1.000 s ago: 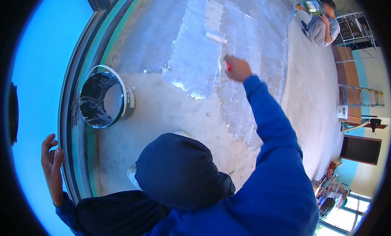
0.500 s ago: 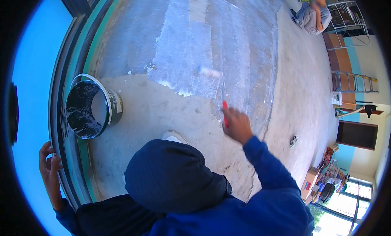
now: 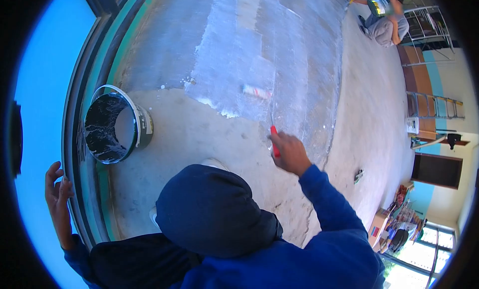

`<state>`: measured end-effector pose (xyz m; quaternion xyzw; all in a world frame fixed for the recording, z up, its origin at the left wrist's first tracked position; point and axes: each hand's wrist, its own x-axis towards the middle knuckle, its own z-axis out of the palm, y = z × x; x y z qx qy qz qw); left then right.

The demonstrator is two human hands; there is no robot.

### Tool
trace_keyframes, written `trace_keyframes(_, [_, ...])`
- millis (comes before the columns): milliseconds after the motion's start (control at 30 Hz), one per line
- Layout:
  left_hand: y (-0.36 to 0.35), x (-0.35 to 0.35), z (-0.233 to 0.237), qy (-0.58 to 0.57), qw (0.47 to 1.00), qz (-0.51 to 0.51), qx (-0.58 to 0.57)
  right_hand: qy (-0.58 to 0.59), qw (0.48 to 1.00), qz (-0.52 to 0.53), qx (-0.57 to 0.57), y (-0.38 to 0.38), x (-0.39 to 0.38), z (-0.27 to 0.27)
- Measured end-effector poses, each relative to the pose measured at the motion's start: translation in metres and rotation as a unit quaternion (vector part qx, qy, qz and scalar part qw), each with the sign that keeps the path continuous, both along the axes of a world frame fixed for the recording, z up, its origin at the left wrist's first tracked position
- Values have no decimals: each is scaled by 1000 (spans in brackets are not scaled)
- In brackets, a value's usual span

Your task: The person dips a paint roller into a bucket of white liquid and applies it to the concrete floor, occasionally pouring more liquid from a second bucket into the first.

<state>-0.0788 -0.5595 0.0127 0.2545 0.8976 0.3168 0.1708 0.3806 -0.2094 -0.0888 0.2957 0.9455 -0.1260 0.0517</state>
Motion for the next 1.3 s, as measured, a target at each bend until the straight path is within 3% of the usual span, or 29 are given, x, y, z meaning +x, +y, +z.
trace_keyframes(133, [1, 6, 0, -10, 1000, -13, -3, 10, 1000, 1, 11, 25, -26, -12])
trace_keyframes(267, [-9, 14, 8, -13, 1000, 8, 13, -7, 999, 3, -52, -13, -18, 10])
trace_keyframes(367, [-7, 8, 6, 15, 1000, 8, 20, 16, 1000, 17, 1, 7, -21, -9])
trace_keyframes(467, [0, 9, 5, 2, 999, -20, 35, -1, 998, 51, 33, 17, -40, -17])
trace_keyframes(633, [-7, 18, 15, -6, 1000, 2, 6, -91, 991, 93, 16, -35, -36, 1])
trace_keyframes(733, [-5, 16, 14, 5, 1000, 0, 15, -40, 994, 77, 69, -8, -65, -8])
trace_keyframes(933, [-15, 16, 16, -3, 1000, -5, 6, -65, 991, 111, -26, -48, -68, 16])
trace_keyframes(1033, [-10, 14, 20, 23, 1000, 6, -4, -11, 991, 134, 14, -46, -77, 5])
trace_keyframes(1167, [3, 19, 24, 9, 1000, -8, 9, 35, 984, 155, 76, 10, -145, -29])
trace_keyframes(1300, [-7, 25, 28, 5, 1000, 2, 7, 13, 971, 238, 32, -19, -167, -24])
